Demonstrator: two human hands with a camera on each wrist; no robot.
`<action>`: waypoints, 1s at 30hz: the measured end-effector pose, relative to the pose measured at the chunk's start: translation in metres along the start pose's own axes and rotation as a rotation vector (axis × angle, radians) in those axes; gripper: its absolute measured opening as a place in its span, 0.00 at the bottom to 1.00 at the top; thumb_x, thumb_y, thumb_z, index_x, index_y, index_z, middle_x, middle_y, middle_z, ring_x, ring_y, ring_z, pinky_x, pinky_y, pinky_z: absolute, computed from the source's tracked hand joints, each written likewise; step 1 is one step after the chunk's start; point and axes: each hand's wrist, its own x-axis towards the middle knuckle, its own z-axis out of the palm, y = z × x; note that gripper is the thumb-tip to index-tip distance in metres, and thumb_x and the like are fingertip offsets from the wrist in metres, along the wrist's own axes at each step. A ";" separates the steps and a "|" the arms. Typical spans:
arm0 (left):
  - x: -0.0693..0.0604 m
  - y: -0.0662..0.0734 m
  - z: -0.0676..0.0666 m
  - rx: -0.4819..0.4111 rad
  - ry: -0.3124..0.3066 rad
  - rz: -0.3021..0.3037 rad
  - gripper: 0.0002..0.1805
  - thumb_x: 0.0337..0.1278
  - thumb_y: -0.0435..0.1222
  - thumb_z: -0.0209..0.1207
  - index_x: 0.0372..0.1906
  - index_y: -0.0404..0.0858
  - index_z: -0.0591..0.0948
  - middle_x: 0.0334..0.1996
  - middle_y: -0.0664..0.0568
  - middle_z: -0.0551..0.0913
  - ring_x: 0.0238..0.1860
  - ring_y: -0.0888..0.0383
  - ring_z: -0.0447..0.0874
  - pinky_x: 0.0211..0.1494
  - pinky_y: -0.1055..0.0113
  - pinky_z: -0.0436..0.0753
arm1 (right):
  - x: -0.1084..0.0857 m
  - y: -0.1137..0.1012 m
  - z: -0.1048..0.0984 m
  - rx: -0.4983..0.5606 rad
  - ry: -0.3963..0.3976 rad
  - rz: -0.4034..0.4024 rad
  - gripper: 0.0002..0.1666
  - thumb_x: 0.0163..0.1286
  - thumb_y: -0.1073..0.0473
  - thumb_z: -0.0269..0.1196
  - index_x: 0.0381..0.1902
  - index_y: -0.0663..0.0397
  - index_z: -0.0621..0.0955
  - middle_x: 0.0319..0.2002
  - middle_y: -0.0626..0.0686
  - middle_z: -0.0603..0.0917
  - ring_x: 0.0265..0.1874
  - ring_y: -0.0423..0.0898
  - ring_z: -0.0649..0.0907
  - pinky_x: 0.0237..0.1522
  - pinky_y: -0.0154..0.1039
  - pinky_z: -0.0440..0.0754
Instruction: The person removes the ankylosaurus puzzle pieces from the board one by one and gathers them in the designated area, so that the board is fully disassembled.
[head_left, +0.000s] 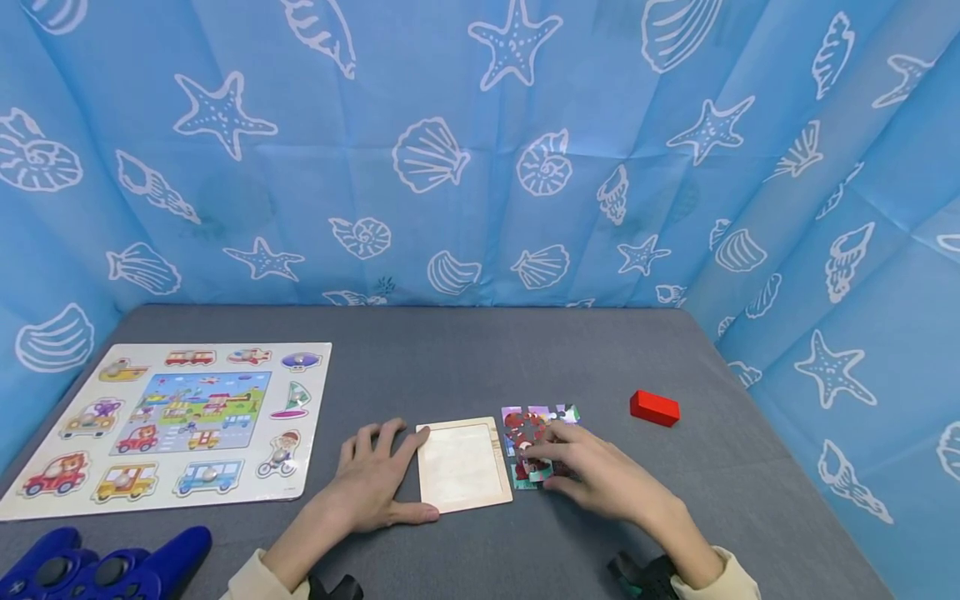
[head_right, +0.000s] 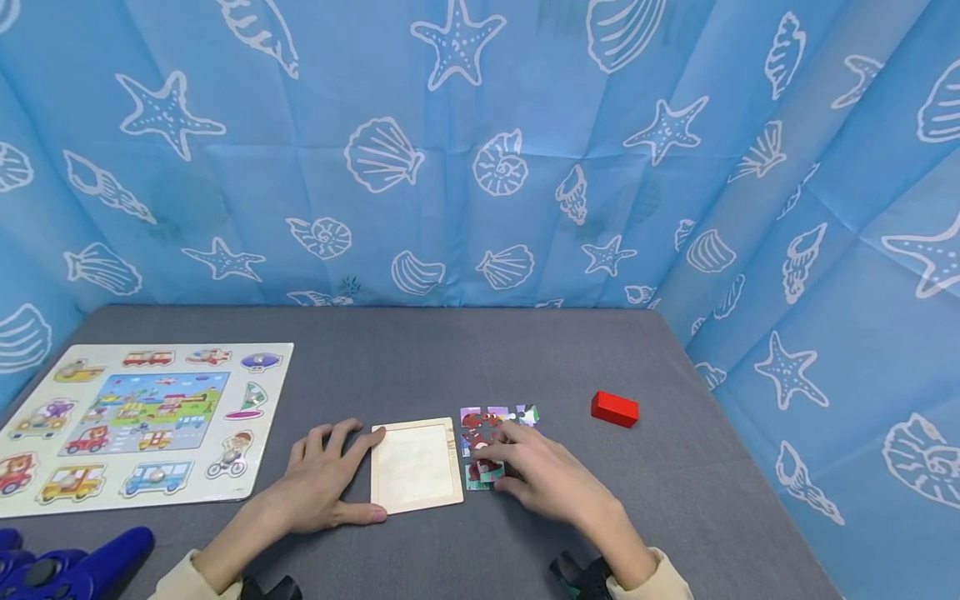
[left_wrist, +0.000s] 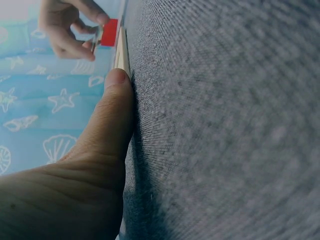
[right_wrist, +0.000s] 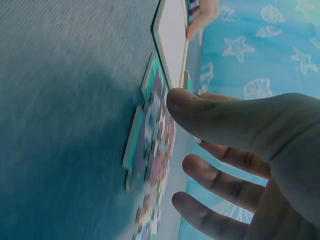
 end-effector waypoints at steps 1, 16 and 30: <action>0.000 0.000 0.000 0.001 0.001 -0.001 0.57 0.43 0.69 0.70 0.78 0.49 0.65 0.75 0.38 0.61 0.71 0.32 0.58 0.67 0.31 0.60 | -0.002 0.002 -0.001 -0.001 0.000 0.007 0.23 0.61 0.62 0.75 0.56 0.43 0.87 0.42 0.42 0.79 0.38 0.34 0.73 0.37 0.31 0.75; 0.000 -0.001 0.001 0.008 0.017 0.008 0.58 0.42 0.70 0.69 0.78 0.49 0.65 0.74 0.39 0.62 0.71 0.32 0.58 0.66 0.31 0.61 | -0.032 0.037 -0.011 0.032 -0.065 0.211 0.23 0.60 0.64 0.73 0.54 0.43 0.87 0.36 0.41 0.75 0.33 0.35 0.71 0.28 0.30 0.68; 0.000 0.000 0.000 0.013 0.007 -0.002 0.58 0.42 0.70 0.69 0.78 0.50 0.65 0.74 0.39 0.62 0.71 0.32 0.58 0.67 0.31 0.60 | -0.030 0.039 -0.006 0.064 -0.111 0.243 0.23 0.61 0.62 0.74 0.55 0.42 0.87 0.35 0.42 0.73 0.31 0.36 0.70 0.26 0.30 0.67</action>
